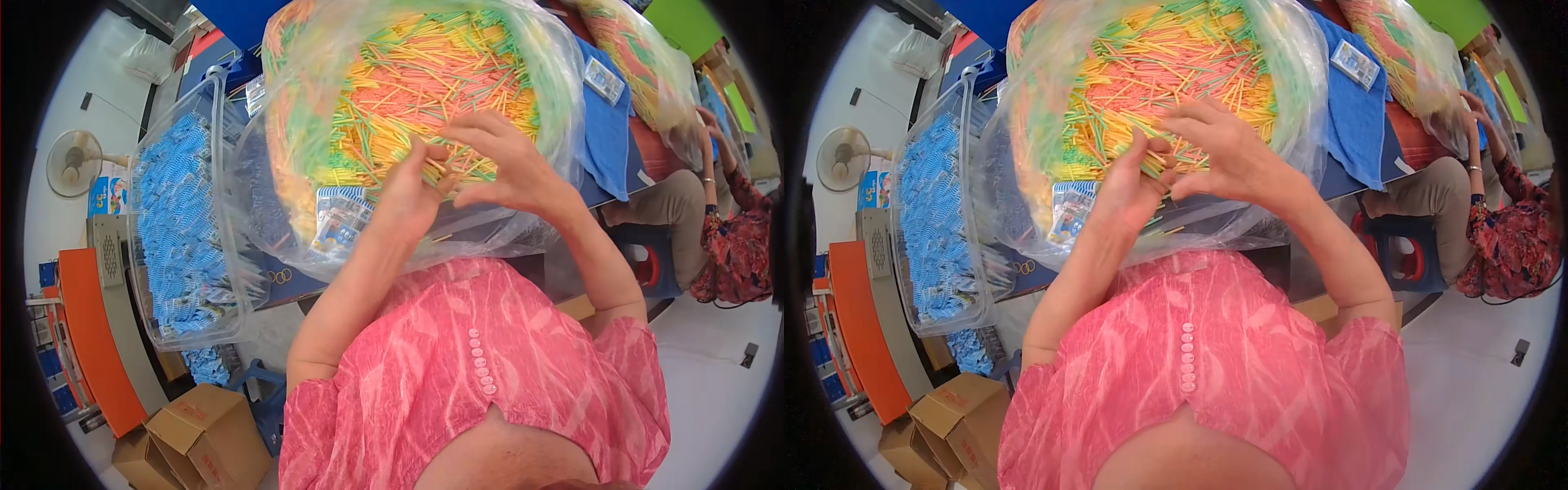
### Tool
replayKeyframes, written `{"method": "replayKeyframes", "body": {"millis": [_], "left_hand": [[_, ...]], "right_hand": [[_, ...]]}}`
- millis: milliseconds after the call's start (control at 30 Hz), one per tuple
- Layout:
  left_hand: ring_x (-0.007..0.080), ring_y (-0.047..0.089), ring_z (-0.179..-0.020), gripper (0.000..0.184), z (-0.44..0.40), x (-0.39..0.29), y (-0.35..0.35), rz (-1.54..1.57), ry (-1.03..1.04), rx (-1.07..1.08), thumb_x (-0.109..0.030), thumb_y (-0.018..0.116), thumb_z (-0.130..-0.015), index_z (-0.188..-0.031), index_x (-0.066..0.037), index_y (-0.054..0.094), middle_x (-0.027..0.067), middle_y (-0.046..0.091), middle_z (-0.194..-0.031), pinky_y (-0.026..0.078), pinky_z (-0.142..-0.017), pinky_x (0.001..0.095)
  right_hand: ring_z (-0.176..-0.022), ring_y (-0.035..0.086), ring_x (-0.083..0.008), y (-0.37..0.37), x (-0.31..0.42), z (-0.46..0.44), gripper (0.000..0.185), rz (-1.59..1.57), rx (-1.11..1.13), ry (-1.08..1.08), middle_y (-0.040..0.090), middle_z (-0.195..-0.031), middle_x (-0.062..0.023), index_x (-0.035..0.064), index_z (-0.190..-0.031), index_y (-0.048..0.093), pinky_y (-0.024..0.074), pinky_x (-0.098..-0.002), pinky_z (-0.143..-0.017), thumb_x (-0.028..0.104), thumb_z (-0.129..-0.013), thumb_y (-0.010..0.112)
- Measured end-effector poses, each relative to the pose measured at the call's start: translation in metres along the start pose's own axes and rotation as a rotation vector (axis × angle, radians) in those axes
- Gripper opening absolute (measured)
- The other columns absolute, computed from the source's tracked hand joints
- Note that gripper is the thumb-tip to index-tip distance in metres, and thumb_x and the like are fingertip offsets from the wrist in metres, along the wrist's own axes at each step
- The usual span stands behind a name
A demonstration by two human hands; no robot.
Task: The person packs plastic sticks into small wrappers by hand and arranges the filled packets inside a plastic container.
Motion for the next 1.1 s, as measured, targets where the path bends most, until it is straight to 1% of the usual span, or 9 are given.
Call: {"method": "replayKeyframes", "body": {"millis": [33,233,433,500,667,733,833,967,1100], "left_hand": [[0.0152,0.052,-0.083,0.035,-0.01,-0.002,-0.016,0.044,-0.054,0.183,-0.039,0.046,-0.099,-0.096,-0.006,0.056,0.0032,0.054,-0.088,0.045,-0.076,0.0342],[0.0161,0.056,-0.089,0.024,0.006,0.007,0.006,0.047,-0.058,0.184,-0.027,0.044,-0.1,-0.105,-0.006,0.056,0.0035,0.057,-0.096,0.05,-0.08,0.0328],[0.0156,0.059,-0.081,0.022,0.017,0.008,-0.002,-0.096,-0.016,0.182,-0.022,0.051,-0.096,-0.107,-0.004,0.054,0.0054,0.057,-0.093,0.051,-0.064,0.0289],[0.0156,0.059,-0.076,0.02,0.017,0.006,-0.007,-0.184,0.026,0.203,-0.021,0.052,-0.095,-0.105,-0.004,0.056,0.0042,0.057,-0.086,0.05,-0.061,0.0278],[0.015,0.056,-0.06,0.012,0.023,0.004,-0.014,-0.791,0.104,0.242,-0.015,0.059,-0.088,-0.091,-0.003,0.059,-0.0001,0.053,-0.063,0.046,-0.056,0.0284],[0.0116,0.047,-0.048,0.01,0.031,0.005,-0.008,-0.933,0.407,0.271,-0.003,0.062,-0.075,-0.084,-0.001,0.058,-0.0007,0.048,-0.055,0.039,-0.045,0.029],[0.016,0.052,-0.057,0.021,0.035,0.004,-0.022,-1.123,0.56,0.312,-0.006,0.072,-0.071,-0.087,-0.002,0.058,0.005,0.053,-0.064,0.042,-0.053,0.0321],[0.0334,0.051,-0.088,0.049,0.069,-0.025,-0.064,-1.706,1.133,-0.058,-0.026,0.081,-0.063,-0.1,-0.005,0.055,0.0127,0.054,-0.093,0.041,-0.078,0.0429],[0.0326,0.052,-0.087,0.049,0.084,-0.052,-0.094,-1.955,1.074,-0.404,-0.026,0.081,-0.063,-0.1,-0.005,0.056,0.0118,0.056,-0.093,0.039,-0.077,0.0421]], "right_hand": [[-0.105,0.057,-0.031,0.001,0.001,-0.002,0.057,-0.002,0.001,0.002,0.06,-0.118,-0.0142,0.0025,-0.118,0.06,0.0458,-0.0386,-0.09,0.026,-0.069,0.077],[-0.126,0.043,-0.0358,0.018,-0.004,-0.013,0.087,-0.065,0.205,-0.137,0.05,-0.131,-0.0158,0.0038,-0.135,0.043,0.0378,-0.0437,-0.103,0.034,-0.062,0.08],[-0.119,0.05,-0.0354,0.015,0.002,-0.018,0.089,-0.128,0.444,0.06,0.051,-0.129,-0.0184,0.0055,-0.135,0.045,0.0427,-0.0396,-0.098,0.037,-0.06,0.081],[-0.105,0.058,-0.0311,0.014,0.005,-0.017,0.076,-0.219,0.129,-0.106,0.057,-0.119,-0.0163,0.0054,-0.125,0.052,0.0478,-0.036,-0.086,0.034,-0.062,0.082],[-0.076,0.06,-0.0219,0.018,0.012,-0.014,0.046,-0.046,0.076,0.047,0.061,-0.087,-0.0096,0.0038,-0.097,0.06,0.0465,-0.032,-0.064,0.033,-0.068,0.081],[-0.066,0.059,-0.018,0.035,0.019,-0.01,0.035,-0.039,0.095,0.058,0.06,-0.075,-0.0068,0.0034,-0.085,0.06,0.0447,-0.0305,-0.057,0.029,-0.071,0.08],[-0.047,0.054,-0.0188,0.062,0.015,-0.001,0.025,-0.351,-0.108,0.145,0.055,-0.058,-0.0075,0.004,-0.069,0.056,0.0416,-0.0305,-0.046,0.019,-0.077,0.075],[-0.047,0.054,-0.02,0.062,-0.006,0.011,0.022,-0.305,-0.208,0.31,0.055,-0.058,-0.009,0.0044,-0.065,0.054,0.0406,-0.0315,-0.046,0.011,-0.079,0.07],[-0.047,0.053,-0.0237,0.077,-0.014,0.024,0.021,0.011,-0.086,0.017,0.052,-0.056,-0.0089,0.0053,-0.063,0.051,0.0403,-0.0329,-0.045,0.006,-0.076,0.068]]}}
Point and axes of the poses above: each hand's wrist, its own z-axis away from the middle knuckle, its own y-axis out of the palm, x = y × z, the point moved 1 cm from there along -z, towards the middle knuckle
